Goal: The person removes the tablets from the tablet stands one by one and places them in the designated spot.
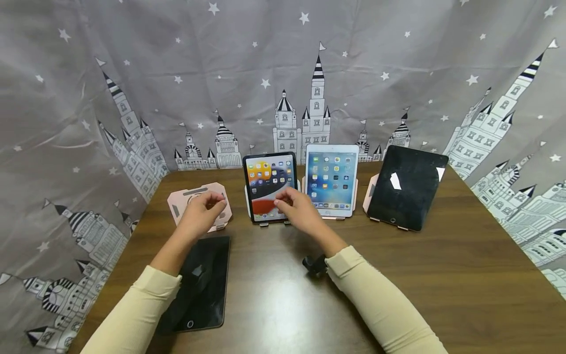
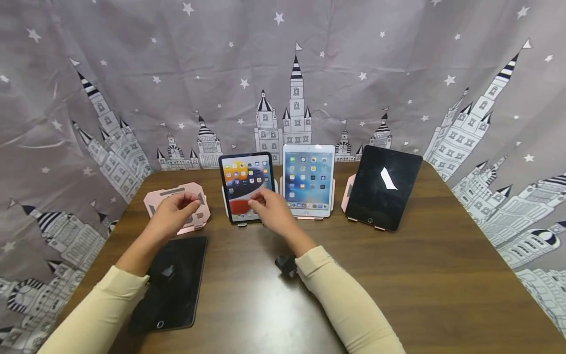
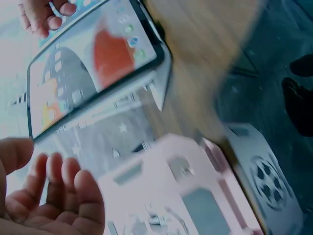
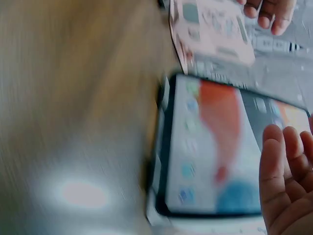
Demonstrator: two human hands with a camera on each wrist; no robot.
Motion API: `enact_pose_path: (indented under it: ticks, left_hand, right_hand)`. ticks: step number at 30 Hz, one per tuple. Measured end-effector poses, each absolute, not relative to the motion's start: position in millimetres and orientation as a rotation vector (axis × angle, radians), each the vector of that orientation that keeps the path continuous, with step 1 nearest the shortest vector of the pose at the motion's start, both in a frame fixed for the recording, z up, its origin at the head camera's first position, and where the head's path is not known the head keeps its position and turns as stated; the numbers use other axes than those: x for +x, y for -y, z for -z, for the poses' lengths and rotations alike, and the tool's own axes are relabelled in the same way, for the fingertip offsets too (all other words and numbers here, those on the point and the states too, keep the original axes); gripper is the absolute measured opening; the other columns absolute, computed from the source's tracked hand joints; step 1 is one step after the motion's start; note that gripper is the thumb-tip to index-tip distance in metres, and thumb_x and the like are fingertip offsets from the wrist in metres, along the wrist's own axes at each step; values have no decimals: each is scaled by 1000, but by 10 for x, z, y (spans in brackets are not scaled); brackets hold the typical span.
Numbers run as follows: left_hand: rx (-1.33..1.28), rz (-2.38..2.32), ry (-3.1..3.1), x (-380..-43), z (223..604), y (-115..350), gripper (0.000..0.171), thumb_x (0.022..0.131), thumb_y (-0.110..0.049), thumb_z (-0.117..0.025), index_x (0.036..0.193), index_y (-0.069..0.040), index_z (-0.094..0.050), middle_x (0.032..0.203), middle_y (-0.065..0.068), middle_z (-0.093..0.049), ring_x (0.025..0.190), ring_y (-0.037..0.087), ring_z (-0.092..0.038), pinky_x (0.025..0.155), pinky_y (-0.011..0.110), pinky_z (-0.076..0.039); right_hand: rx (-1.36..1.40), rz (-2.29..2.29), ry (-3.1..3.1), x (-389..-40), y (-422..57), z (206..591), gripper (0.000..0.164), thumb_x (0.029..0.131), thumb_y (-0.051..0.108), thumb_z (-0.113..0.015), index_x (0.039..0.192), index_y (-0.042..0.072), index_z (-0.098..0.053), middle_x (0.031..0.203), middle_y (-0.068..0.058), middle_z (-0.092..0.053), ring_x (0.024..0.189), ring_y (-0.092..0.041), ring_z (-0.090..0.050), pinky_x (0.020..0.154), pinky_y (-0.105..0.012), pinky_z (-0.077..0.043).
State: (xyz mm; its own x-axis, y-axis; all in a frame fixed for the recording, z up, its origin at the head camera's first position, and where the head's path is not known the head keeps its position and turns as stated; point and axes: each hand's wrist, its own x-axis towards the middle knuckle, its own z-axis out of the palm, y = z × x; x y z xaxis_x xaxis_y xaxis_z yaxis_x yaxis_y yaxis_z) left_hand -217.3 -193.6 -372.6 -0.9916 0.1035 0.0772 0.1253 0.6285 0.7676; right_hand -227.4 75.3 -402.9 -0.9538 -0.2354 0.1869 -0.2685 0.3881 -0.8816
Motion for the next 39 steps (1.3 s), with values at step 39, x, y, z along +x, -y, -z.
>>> enact_pose_path:
  ticks: [39]
  left_hand:
    - [-71,1719,2453,-2835,3756,1348,30,101,-22,-59,120,1,-61,106,15,-60,90,23,-60,82,32,-55]
  right_hand:
    - [283,-1456,2554,-2929,-1200,3668,17,101,21,-58,111,7,-60,95,-6,-65,83,-21,-66,71,-36,-54]
